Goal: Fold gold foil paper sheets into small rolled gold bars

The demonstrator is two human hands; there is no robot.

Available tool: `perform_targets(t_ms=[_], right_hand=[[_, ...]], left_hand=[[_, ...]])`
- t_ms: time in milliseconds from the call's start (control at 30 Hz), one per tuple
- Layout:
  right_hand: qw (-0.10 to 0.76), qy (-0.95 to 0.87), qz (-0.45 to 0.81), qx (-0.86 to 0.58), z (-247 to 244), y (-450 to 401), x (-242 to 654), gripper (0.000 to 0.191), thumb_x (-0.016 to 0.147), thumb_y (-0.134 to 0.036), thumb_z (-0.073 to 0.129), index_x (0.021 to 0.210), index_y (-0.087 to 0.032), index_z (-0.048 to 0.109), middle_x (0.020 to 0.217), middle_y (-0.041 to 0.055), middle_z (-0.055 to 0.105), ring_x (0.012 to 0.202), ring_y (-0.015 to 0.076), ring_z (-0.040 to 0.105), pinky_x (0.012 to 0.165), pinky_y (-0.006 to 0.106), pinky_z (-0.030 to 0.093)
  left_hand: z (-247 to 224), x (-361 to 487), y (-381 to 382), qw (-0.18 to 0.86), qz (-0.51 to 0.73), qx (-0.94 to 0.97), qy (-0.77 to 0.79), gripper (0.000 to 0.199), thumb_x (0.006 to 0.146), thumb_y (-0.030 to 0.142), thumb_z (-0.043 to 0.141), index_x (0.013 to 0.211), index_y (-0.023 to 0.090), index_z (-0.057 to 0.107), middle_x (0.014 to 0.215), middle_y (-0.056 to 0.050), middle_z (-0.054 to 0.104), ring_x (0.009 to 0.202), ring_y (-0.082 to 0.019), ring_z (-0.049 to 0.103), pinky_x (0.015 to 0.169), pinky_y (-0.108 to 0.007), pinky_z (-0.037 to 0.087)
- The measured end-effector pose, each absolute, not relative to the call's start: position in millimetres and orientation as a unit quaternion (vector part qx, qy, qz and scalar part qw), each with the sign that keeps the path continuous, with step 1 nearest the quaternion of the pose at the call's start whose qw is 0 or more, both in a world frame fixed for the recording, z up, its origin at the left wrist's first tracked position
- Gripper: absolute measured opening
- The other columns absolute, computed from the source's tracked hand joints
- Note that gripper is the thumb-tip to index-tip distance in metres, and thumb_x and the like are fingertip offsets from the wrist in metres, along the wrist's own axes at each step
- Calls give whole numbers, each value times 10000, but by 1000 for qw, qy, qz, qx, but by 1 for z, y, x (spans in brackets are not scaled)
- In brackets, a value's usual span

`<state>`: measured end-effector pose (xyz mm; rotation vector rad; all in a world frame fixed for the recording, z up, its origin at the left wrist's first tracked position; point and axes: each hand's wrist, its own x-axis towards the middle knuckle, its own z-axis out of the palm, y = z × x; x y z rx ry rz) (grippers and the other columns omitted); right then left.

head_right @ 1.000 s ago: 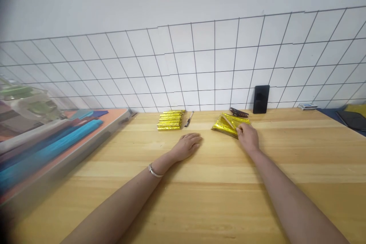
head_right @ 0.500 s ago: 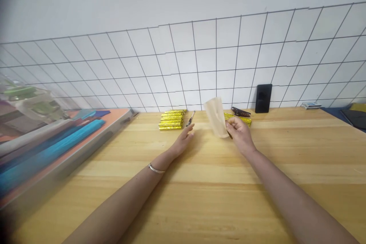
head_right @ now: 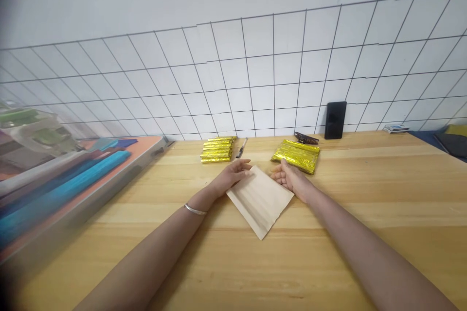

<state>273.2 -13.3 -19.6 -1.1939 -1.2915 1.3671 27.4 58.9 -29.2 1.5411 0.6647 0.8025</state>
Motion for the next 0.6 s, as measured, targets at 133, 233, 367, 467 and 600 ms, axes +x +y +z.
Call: perform_targets(t_ms=[133, 233, 367, 467, 600], right_hand=[[389, -592, 508, -490, -21, -16, 268, 461, 756, -490, 623, 1105, -198, 551, 932, 59, 669, 756, 174, 633, 633, 280, 504], [366, -640, 449, -505, -27, -15, 263, 473, 740, -399, 649, 1151, -194, 538, 905, 42, 663, 773, 181, 627, 667, 300, 503], [351, -685, 312, -557, -35, -13, 260, 427, 802, -311, 552, 1216, -217, 506, 985, 51, 634, 854, 192, 599, 757, 337, 476], [323, -716, 206, -584, -36, -14, 262, 416, 799, -249, 538, 1215, -258, 528, 1097, 60, 597, 1012, 225, 532, 891, 377, 399], [272, -748, 114, -595, -37, -17, 264, 394, 838, -265, 498, 1230, -280, 525, 1097, 70, 588, 1043, 233, 504, 910, 375, 371]], left_hand=[[-35, 33, 59, 542, 330, 709, 309, 557, 724, 264, 701, 1233, 183, 491, 1138, -107, 567, 922, -175, 584, 836, -343, 479], [-35, 34, 59, 512, 324, 729, 318, 525, 729, 227, 679, 1223, 172, 509, 1089, -94, 583, 863, -149, 579, 798, -307, 484], [-34, 34, 56, 465, 311, 760, 331, 585, 721, 239, 675, 1270, 188, 480, 964, -62, 608, 767, -138, 576, 703, -272, 490], [-33, 35, 53, 418, 305, 786, 339, 624, 686, 254, 696, 1273, 214, 487, 990, -62, 603, 696, -137, 559, 675, -298, 492], [-26, 39, 46, 359, 318, 816, 323, 654, 670, 246, 694, 1286, 257, 475, 1252, -86, 497, 962, -227, 545, 899, -405, 435]])
